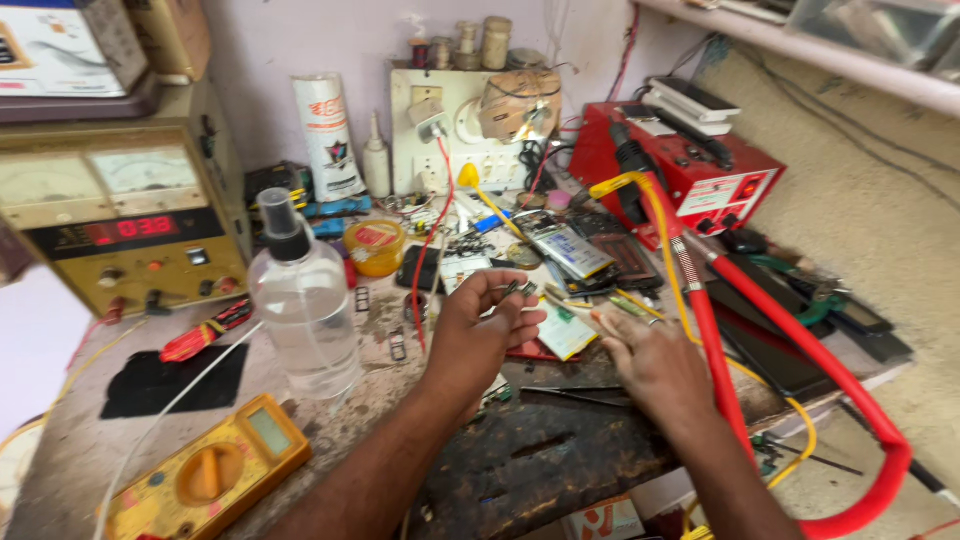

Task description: The person uses a hot air gun to heat a small circuit board and a disassembled smartphone, then wipes the phone's back cover with a toothbrush. They handle a battery and use tweezers and a soldering iron on the circuit board components.

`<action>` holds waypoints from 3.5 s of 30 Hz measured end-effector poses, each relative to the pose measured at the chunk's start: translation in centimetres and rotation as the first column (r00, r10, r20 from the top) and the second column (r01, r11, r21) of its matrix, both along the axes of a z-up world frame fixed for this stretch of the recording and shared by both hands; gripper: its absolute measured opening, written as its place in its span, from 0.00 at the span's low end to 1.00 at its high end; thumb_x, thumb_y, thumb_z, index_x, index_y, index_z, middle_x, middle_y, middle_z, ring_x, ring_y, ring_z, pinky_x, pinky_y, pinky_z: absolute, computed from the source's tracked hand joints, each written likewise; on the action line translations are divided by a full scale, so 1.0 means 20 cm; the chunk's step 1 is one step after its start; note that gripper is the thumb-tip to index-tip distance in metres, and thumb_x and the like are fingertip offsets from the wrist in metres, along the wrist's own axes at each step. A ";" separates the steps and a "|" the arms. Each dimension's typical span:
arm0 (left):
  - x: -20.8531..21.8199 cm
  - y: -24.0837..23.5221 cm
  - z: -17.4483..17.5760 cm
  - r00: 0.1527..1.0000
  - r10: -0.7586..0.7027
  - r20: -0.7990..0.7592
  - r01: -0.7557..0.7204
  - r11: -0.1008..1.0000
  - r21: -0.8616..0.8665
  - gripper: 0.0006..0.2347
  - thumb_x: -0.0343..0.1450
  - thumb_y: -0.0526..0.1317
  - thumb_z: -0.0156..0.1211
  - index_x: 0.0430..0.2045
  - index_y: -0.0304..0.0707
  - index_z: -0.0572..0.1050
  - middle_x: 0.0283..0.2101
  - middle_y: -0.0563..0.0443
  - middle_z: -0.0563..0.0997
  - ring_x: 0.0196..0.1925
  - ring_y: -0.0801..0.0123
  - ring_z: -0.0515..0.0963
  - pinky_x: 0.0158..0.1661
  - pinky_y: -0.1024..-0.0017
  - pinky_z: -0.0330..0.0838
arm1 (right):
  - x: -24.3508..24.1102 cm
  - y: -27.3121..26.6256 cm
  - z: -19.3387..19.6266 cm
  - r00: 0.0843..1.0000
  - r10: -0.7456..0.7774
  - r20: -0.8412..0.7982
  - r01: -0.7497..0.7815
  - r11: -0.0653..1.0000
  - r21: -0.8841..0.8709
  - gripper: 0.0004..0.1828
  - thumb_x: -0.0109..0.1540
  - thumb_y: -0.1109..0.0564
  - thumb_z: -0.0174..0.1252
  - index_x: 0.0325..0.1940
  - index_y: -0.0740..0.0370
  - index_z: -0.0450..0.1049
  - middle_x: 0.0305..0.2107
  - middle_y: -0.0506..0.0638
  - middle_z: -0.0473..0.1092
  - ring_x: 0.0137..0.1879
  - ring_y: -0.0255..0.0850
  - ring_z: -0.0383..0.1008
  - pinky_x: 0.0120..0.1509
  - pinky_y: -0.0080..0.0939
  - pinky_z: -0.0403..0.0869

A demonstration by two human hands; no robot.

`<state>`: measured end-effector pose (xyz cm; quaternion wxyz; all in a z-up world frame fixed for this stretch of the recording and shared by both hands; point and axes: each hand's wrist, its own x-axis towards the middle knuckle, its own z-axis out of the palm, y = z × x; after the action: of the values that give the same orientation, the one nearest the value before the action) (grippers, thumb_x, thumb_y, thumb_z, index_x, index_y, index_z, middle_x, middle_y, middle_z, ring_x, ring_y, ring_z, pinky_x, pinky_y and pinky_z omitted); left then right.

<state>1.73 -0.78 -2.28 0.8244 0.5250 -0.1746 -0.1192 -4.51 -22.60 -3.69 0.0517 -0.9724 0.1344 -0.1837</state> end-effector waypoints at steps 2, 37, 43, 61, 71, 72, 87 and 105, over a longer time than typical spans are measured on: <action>0.00 0.00 0.00 0.999 0.008 -0.043 -0.006 0.999 0.046 0.10 0.75 0.33 0.50 0.50 0.33 0.71 0.45 0.44 0.81 0.44 0.68 0.84 0.41 0.73 0.80 | -0.01 -0.02 -0.02 0.923 0.174 0.342 -0.149 0.984 -0.097 0.18 0.63 0.44 0.60 0.54 0.51 0.79 0.42 0.60 0.79 0.47 0.55 0.77 0.51 0.51 0.75; 0.05 -0.02 -0.05 0.982 0.082 -0.168 -0.088 0.996 -0.027 0.10 0.75 0.31 0.50 0.49 0.32 0.73 0.44 0.51 0.79 0.43 0.71 0.83 0.43 0.75 0.81 | 0.40 -0.48 0.22 0.176 -0.482 0.859 -0.967 -0.248 0.059 0.14 0.69 0.56 0.68 0.52 0.66 0.73 0.42 0.56 0.76 0.46 0.44 0.80 0.53 0.37 0.80; 0.12 0.00 -0.08 0.989 0.086 -0.120 -0.093 0.994 -0.057 0.16 0.72 0.26 0.51 0.55 0.31 0.72 0.48 0.46 0.82 0.47 0.72 0.82 0.47 0.76 0.80 | -0.11 -0.33 0.06 0.252 -0.302 0.920 -0.945 0.128 0.300 0.24 0.68 0.65 0.68 0.67 0.68 0.70 0.54 0.54 0.75 0.51 0.37 0.77 0.66 0.33 0.78; 0.14 0.03 -0.08 0.992 0.127 -0.019 -0.126 0.990 0.067 0.17 0.73 0.27 0.50 0.56 0.35 0.74 0.48 0.46 0.83 0.44 0.73 0.82 0.43 0.78 0.78 | 0.01 0.15 0.03 0.105 -0.057 0.993 -0.823 0.555 0.119 0.24 0.73 0.47 0.60 0.58 0.67 0.59 0.44 0.50 0.62 0.44 0.38 0.66 0.53 0.39 0.73; 0.19 0.01 -0.14 0.988 0.067 -0.140 -0.072 0.997 -0.031 0.17 0.74 0.28 0.48 0.59 0.34 0.72 0.50 0.47 0.81 0.43 0.74 0.80 0.48 0.75 0.78 | 0.09 0.11 -0.01 0.187 0.141 0.972 -0.752 0.658 0.049 0.26 0.77 0.42 0.58 0.56 0.66 0.57 0.43 0.52 0.65 0.47 0.37 0.68 0.58 0.35 0.68; 0.19 0.01 -0.14 0.978 0.051 -0.203 -0.065 0.996 -0.065 0.17 0.74 0.28 0.47 0.59 0.33 0.72 0.50 0.47 0.81 0.43 0.74 0.80 0.49 0.74 0.78 | 0.09 0.11 -0.02 0.218 0.147 0.965 -0.771 0.632 0.078 0.27 0.77 0.42 0.58 0.57 0.66 0.56 0.41 0.54 0.69 0.46 0.40 0.74 0.57 0.35 0.71; 0.22 0.02 -0.16 0.969 0.052 -0.241 -0.067 0.996 -0.056 0.18 0.76 0.32 0.38 0.59 0.32 0.71 0.51 0.47 0.79 0.49 0.73 0.78 0.55 0.71 0.77 | 0.10 0.16 -0.01 0.262 0.210 0.942 -0.816 0.569 0.100 0.23 0.77 0.47 0.60 0.57 0.64 0.55 0.40 0.59 0.76 0.46 0.41 0.80 0.59 0.36 0.75; 0.21 0.01 -0.17 0.966 0.026 -0.256 -0.036 0.999 -0.035 0.14 0.77 0.36 0.43 0.55 0.36 0.72 0.54 0.51 0.76 0.49 0.73 0.76 0.55 0.72 0.76 | 0.07 0.19 -0.03 0.247 0.189 0.950 -0.774 0.629 0.076 0.23 0.74 0.45 0.59 0.54 0.66 0.58 0.38 0.56 0.75 0.43 0.37 0.75 0.55 0.33 0.72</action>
<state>5.85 -0.58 -5.64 0.8519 0.4917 -0.0610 -0.1697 -3.03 -18.86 -4.25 0.4415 -0.6513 -0.1930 -0.5863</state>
